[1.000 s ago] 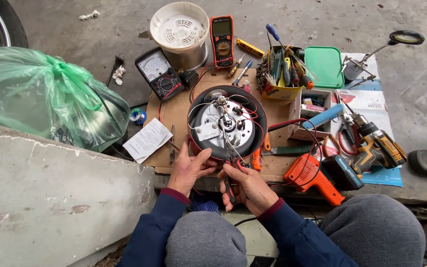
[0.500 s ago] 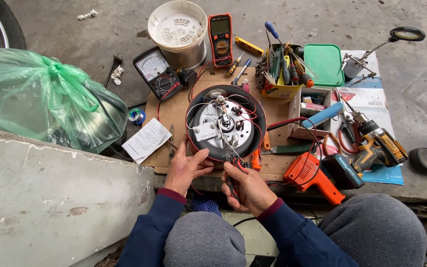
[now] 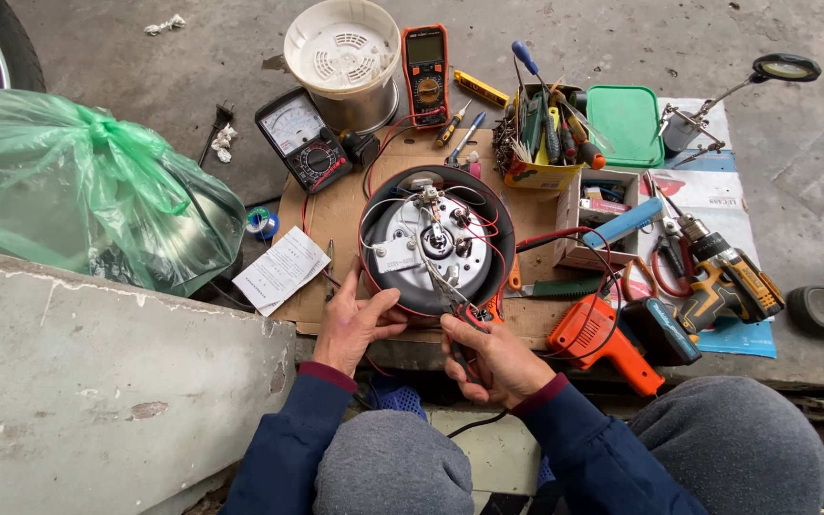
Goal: The person sits on the ground and works on a circular electrical device, using pliers to strip and adjust wires. They then use a multimeter to test the connections on the device.
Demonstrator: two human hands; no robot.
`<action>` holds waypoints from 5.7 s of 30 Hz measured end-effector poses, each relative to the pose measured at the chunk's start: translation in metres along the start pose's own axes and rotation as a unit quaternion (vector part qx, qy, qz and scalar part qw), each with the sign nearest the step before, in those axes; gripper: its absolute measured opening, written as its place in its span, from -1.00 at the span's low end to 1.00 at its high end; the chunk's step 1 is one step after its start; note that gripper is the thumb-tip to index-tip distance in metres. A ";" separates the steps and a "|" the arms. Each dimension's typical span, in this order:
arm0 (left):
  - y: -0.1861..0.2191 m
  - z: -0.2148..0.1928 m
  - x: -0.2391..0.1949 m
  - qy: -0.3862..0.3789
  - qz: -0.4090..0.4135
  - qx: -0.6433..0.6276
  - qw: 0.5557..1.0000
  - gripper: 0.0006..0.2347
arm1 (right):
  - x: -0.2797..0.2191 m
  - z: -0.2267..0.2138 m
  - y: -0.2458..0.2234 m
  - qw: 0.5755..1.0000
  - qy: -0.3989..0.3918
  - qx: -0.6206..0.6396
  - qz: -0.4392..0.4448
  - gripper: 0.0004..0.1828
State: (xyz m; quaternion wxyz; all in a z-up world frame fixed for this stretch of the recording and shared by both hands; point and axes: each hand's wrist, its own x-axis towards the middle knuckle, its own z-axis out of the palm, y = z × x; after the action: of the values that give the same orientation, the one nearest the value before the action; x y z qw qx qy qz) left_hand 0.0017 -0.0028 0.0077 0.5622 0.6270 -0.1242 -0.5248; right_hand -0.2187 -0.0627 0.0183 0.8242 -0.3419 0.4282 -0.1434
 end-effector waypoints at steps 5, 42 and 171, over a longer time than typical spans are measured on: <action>-0.003 -0.002 0.004 -0.006 0.005 0.001 1.000 -0.09 | -0.001 -0.006 -0.005 0.999 -0.001 -0.032 0.003 -0.52; -0.006 -0.026 0.010 -0.013 -0.001 0.018 1.000 -0.19 | -0.014 0.015 -0.009 0.995 -0.009 -0.041 0.089 -0.64; -0.013 -0.015 0.018 -0.072 0.038 0.035 0.996 -0.65 | 0.029 0.031 0.026 0.550 0.247 -0.561 -0.568 -0.71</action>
State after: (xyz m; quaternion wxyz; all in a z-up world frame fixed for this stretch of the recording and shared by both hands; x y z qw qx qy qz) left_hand 0.0159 -0.0030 -0.0151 0.5487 0.6018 -0.2066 -0.5423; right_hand -0.1776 -0.0458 -0.0047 0.0747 -0.8578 0.3251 -0.3911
